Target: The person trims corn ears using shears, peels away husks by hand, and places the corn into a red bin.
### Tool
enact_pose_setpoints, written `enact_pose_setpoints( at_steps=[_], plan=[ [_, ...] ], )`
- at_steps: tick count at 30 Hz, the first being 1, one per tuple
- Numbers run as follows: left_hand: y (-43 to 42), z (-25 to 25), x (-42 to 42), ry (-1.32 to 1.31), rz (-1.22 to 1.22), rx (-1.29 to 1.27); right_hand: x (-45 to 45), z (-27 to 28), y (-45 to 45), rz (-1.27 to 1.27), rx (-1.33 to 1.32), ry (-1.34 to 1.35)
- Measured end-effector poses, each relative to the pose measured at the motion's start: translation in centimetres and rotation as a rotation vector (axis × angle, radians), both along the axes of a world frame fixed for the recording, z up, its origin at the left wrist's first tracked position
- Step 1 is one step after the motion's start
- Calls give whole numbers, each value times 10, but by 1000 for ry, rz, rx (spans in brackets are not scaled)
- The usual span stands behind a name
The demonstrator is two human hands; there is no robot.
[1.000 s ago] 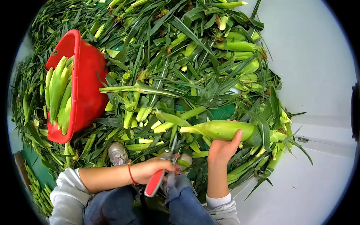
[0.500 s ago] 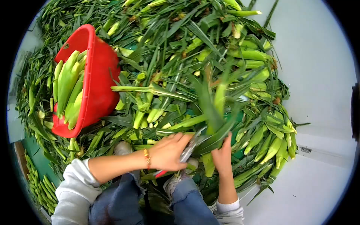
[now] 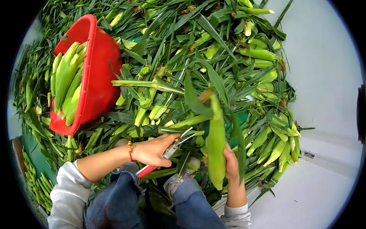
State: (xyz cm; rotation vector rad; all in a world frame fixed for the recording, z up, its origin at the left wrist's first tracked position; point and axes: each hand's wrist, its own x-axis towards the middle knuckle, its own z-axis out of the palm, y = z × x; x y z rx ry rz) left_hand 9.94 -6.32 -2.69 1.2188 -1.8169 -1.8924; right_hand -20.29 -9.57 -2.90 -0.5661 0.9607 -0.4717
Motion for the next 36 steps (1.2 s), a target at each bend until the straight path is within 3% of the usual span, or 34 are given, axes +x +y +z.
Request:
enact_pose_setpoints(
  at_steps=[3,4,5,7,12,14,15,19,21,23,24,25,27,28,30,31,32,33,35,36],
  plan=[
    [-12,3,1,-1,-52,-6,-4,-14,10,280,-247,436],
    [-16,3,-1,6,-24,-140,10,11,2,441,-366,510],
    [-23,6,0,-38,-93,-75,19,26,-3,602,-486,582],
    [-24,-3,-1,-36,-51,-236,25,34,-4,618,-550,631],
    [-14,-2,-2,-147,148,-99,22,45,-24,854,-727,742],
    [-13,-29,10,-272,315,-131,11,29,-18,601,-592,582],
    [-16,-31,19,-245,393,31,1,16,-13,474,-523,506],
    [0,-22,10,105,372,390,7,-1,-5,-177,145,-341],
    [13,-22,-4,114,193,219,20,-5,-2,-231,183,-283],
    [18,-2,-23,162,216,205,27,-10,1,-271,231,-222],
    [21,-3,-32,192,224,217,25,-18,5,-206,165,-35],
    [23,-3,-42,132,214,17,33,-17,7,-266,56,52],
    [14,4,-55,92,207,18,60,-13,12,-387,-172,222],
    [9,1,-61,104,288,-46,67,-12,16,-448,-154,250],
    [-4,-7,-66,112,469,-228,64,-16,23,-284,-266,255],
    [-16,0,-58,33,515,-195,66,-13,23,-204,-321,259],
    [-26,-3,-50,50,495,-176,66,-5,23,-292,-205,266],
    [-35,-9,-42,68,474,-155,59,-5,19,-219,-174,141],
    [-55,-20,-24,358,906,208,36,-3,12,-81,-109,-104],
    [-63,-20,-11,342,1007,161,39,1,15,-137,-81,-56]
  ],
)
